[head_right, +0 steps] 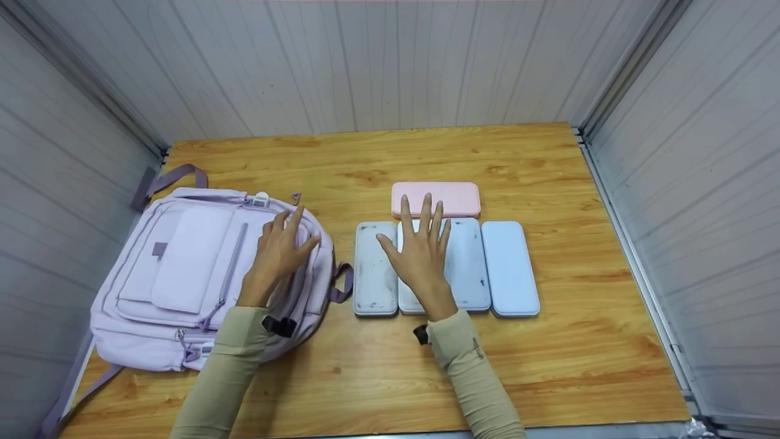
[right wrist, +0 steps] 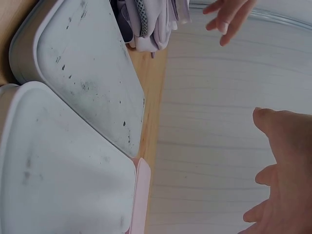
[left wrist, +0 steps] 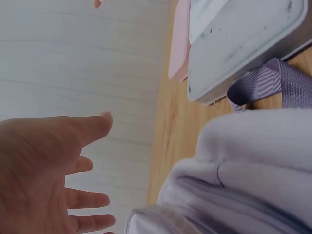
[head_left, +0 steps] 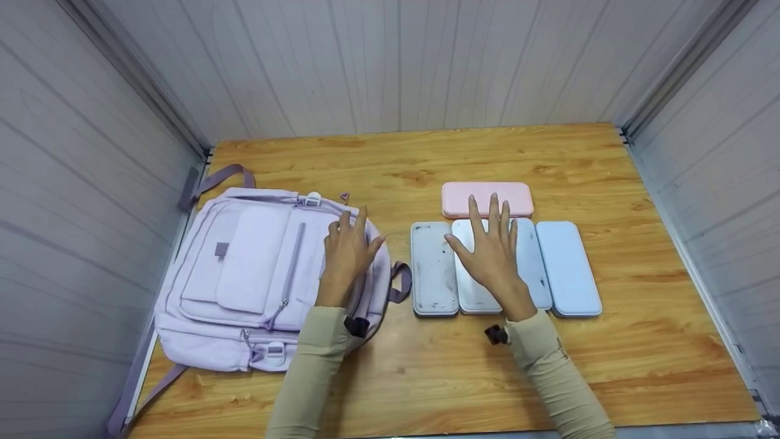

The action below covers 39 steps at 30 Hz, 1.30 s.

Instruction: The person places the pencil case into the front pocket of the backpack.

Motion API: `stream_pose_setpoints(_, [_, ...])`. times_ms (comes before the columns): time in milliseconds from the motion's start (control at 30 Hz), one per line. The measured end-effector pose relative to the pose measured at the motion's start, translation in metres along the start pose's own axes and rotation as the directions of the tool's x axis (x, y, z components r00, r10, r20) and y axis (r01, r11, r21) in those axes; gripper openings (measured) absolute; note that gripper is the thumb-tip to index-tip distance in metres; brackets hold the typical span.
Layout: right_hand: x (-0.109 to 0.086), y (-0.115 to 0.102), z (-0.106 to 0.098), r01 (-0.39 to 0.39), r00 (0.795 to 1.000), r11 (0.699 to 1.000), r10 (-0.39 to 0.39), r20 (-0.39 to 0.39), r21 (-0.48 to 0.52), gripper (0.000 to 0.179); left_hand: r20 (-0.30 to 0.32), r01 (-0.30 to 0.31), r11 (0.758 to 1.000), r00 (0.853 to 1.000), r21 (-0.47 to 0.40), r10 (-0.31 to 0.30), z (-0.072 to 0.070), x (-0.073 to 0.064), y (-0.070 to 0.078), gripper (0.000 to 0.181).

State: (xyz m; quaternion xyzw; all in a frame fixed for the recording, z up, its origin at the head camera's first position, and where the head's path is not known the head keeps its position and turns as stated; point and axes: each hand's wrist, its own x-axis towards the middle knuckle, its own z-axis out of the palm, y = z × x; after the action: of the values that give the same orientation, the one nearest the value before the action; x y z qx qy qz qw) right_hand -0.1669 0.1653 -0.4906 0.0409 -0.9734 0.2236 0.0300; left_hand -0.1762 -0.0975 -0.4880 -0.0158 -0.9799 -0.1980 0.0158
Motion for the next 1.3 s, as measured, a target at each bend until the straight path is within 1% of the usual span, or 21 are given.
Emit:
stream_pose_setpoints(100, [-0.003, 0.002, 0.000, 0.005, 1.000, 1.000, -0.005, -0.010, 0.011, 0.083, 0.000, -0.002, 1.000, 1.000, -0.009, 0.002, 0.000, -0.004, -0.006, 0.068])
stream_pose_setpoints(200, [-0.005, 0.003, 0.000, 0.017, 1.000, 0.999, -0.015, -0.027, 0.044, 0.082, 0.014, 0.016, 1.000, 1.000, -0.026, -0.016, -0.001, -0.007, -0.012, 0.065])
stream_pose_setpoints(300, [-0.006, 0.005, -0.001, 0.019, 0.999, 0.995, -0.014, -0.052, 0.102, 0.081, 0.037, 0.042, 0.998, 0.998, -0.047, -0.040, -0.002, -0.008, -0.016, 0.059])
stream_pose_setpoints(400, [-0.008, 0.006, -0.003, 0.010, 0.998, 0.987, -0.001, -0.060, 0.162, 0.081, 0.050, 0.062, 0.996, 0.997, -0.064, -0.059, -0.003, -0.010, -0.020, 0.049])
stream_pose_setpoints(500, [-0.011, 0.008, -0.004, -0.001, 0.998, 0.980, 0.013, -0.060, 0.201, 0.081, 0.051, 0.078, 0.994, 0.996, -0.070, -0.075, -0.002, -0.013, -0.023, 0.036])
stream_pose_setpoints(600, [-0.014, 0.010, -0.004, 0.007, 0.996, 0.976, 0.012, -0.085, 0.217, 0.080, 0.058, 0.107, 0.991, 0.993, -0.079, -0.103, -0.002, -0.017, -0.023, 0.027])
stream_pose_setpoints(700, [-0.018, 0.011, -0.001, 0.026, 0.993, 0.971, 0.002, -0.118, 0.236, 0.078, 0.070, 0.125, 0.989, 0.990, -0.084, -0.119, 0.000, -0.021, -0.024, 0.021])
stream_pose_setpoints(767, [-0.021, 0.013, 0.001, 0.034, 0.991, 0.968, 0.000, -0.137, 0.250, 0.077, 0.079, 0.124, 0.988, 0.990, -0.088, -0.118, 0.002, -0.024, -0.025, 0.019])
stream_pose_setpoints(867, [-0.027, 0.014, 0.005, 0.026, 0.989, 0.963, 0.014, -0.144, 0.270, 0.077, 0.090, 0.123, 0.988, 0.989, -0.097, -0.114, 0.004, -0.028, -0.026, 0.016])
stream_pose_setpoints(1067, [-0.040, 0.014, 0.014, -0.018, 0.991, 0.951, 0.059, -0.123, 0.309, 0.077, 0.142, 0.156, 0.981, 0.980, -0.113, -0.140, 0.006, -0.032, -0.028, 0.017])
stream_pose_setpoints(1133, [-0.043, 0.014, 0.017, -0.029, 0.992, 0.947, 0.068, -0.110, 0.320, 0.077, 0.150, 0.153, 0.982, 0.979, -0.113, -0.135, 0.006, -0.033, -0.028, 0.017])
stream_pose_setpoints(1300, [-0.051, 0.011, 0.024, -0.049, 0.994, 0.946, 0.078, -0.078, 0.320, 0.079, 0.147, 0.125, 0.985, 0.983, -0.116, -0.108, 0.004, -0.035, -0.028, 0.016])
